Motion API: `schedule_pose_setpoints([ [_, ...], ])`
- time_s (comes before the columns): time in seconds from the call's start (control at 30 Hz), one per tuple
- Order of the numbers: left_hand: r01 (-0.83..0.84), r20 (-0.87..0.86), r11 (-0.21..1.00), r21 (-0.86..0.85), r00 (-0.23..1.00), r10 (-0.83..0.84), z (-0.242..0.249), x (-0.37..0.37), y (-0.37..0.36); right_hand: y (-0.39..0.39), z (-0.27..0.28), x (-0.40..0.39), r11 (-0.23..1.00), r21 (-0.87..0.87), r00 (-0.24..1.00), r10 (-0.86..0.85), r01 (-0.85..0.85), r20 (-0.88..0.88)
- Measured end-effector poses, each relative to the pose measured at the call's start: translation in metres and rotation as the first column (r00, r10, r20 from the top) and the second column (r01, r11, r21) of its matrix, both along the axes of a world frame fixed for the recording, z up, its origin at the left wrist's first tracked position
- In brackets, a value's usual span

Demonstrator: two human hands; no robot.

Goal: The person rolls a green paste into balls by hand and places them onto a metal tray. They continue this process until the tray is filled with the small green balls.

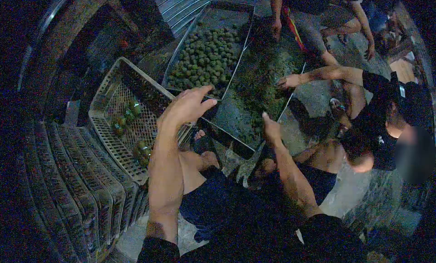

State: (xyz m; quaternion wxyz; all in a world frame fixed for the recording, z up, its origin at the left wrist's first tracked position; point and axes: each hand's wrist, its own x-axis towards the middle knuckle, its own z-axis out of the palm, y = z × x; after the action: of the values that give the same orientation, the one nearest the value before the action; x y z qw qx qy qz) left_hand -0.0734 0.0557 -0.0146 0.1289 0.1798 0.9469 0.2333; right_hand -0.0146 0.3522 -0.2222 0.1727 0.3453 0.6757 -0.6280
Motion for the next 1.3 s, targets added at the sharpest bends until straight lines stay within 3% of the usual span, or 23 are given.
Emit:
schedule_pose_setpoints([
  [0.1,-0.014,0.04,1.0,0.0,0.999,0.014,0.008,0.003,0.002,-0.008,0.018,-0.002,0.801,0.479,0.887,0.452,-0.358,-0.092],
  [0.13,-0.02,0.06,1.0,0.005,0.998,0.02,0.009,0.003,0.001,-0.008,0.017,0.0,0.8,0.477,0.886,0.455,-0.363,-0.088],
  [0.2,-0.02,0.06,1.0,-0.011,0.998,0.021,0.008,0.002,-0.001,-0.008,0.016,0.008,0.925,0.049,0.835,0.363,-0.378,-0.413],
  [0.23,-0.019,0.056,0.999,-0.026,0.998,0.02,0.008,0.001,-0.002,-0.01,0.027,0.012,0.923,0.05,0.834,0.366,-0.381,-0.413],
  [0.3,-0.022,0.015,1.0,-0.006,1.0,0.022,0.002,0.001,-0.008,-0.008,0.049,0.02,0.973,-0.223,0.985,0.025,-0.064,-0.173],
  [0.33,-0.017,-0.026,1.0,0.015,1.0,0.018,0.0,0.001,-0.009,-0.007,0.047,0.022,0.974,-0.217,0.984,0.026,-0.065,-0.178],
  [0.4,-0.025,-0.009,1.0,0.015,1.0,0.025,-0.001,0.002,-0.011,-0.006,0.033,0.027,0.836,-0.535,0.974,-0.205,0.123,-0.097],
  [0.43,-0.033,0.016,0.999,0.007,0.999,0.033,0.0,0.003,-0.012,-0.002,0.013,0.028,0.838,-0.532,0.974,-0.205,0.122,-0.099],
  [0.5,-0.034,0.012,0.999,0.018,0.999,0.034,-0.002,0.006,-0.012,0.002,-0.03,0.03,0.996,-0.06,0.996,0.066,-0.069,-0.061],
  [0.63,-0.016,-0.016,0.998,0.054,1.0,0.017,-0.009,0.009,-0.015,-0.012,-0.078,0.027,0.85,0.371,0.922,0.383,-0.375,0.054],
  [0.7,-0.039,0.049,0.999,0.029,0.998,0.038,-0.001,0.008,-0.013,-0.002,-0.141,0.012,0.797,0.307,0.849,0.522,-0.52,0.083],
  [0.8,-0.06,0.129,0.998,-0.002,0.99,0.06,0.007,0.007,-0.011,-0.049,-0.048,-0.036,0.926,-0.076,0.913,0.348,-0.37,-0.212],
  [0.87,-0.056,0.15,0.998,-0.01,0.987,0.057,0.008,0.008,-0.012,-0.053,-0.027,-0.066,0.934,-0.072,0.89,0.308,-0.35,-0.338],
  [0.9,-0.045,0.107,0.999,0.016,0.993,0.043,0.009,0.009,-0.012,-0.036,-0.048,-0.074,0.889,0.168,0.826,0.459,-0.427,-0.326],
  [0.93,-0.035,0.057,0.999,0.042,0.998,0.033,0.01,0.008,-0.014,-0.013,-0.088,-0.08,0.686,0.484,0.719,0.678,-0.544,-0.153],
  [0.97,-0.035,0.065,0.999,0.039,0.997,0.033,0.011,0.007,-0.015,0.012,-0.137,-0.085,0.365,0.707,0.588,0.804,-0.606,0.089],
  [1.0,-0.023,0.053,0.999,0.029,0.998,0.022,0.012,0.006,-0.015,0.035,-0.19,-0.08,0.364,0.7,0.585,0.805,-0.615,0.095],
  [1.07,-0.014,0.065,1.0,0.016,0.998,0.013,0.012,0.004,-0.015,0.063,-0.271,-0.044,-0.205,0.937,0.299,0.909,-0.284,0.289],
  [1.1,-0.019,0.087,1.0,0.012,0.996,0.018,0.014,0.002,-0.015,0.056,-0.272,-0.025,-0.203,0.932,0.294,0.91,-0.3,0.293],
  [1.17,-0.021,0.125,1.0,0.006,0.992,0.021,0.008,0.0,-0.017,0.03,-0.252,0.005,-0.044,0.761,0.531,0.69,-0.647,0.492],
  [1.2,-0.018,0.087,0.999,0.04,0.996,0.015,0.005,0.0,-0.019,0.024,-0.227,0.007,-0.041,0.751,0.525,0.69,-0.659,0.498],
  [1.27,-0.01,0.052,0.997,0.071,0.999,0.007,0.002,-0.003,-0.021,0.009,-0.169,0.001,-0.038,0.358,0.148,0.866,-0.933,0.478],
  [1.3,-0.006,0.055,0.999,0.041,0.998,0.004,0.002,-0.004,-0.021,0.001,-0.175,-0.002,-0.035,0.353,0.147,0.868,-0.935,0.475],
])
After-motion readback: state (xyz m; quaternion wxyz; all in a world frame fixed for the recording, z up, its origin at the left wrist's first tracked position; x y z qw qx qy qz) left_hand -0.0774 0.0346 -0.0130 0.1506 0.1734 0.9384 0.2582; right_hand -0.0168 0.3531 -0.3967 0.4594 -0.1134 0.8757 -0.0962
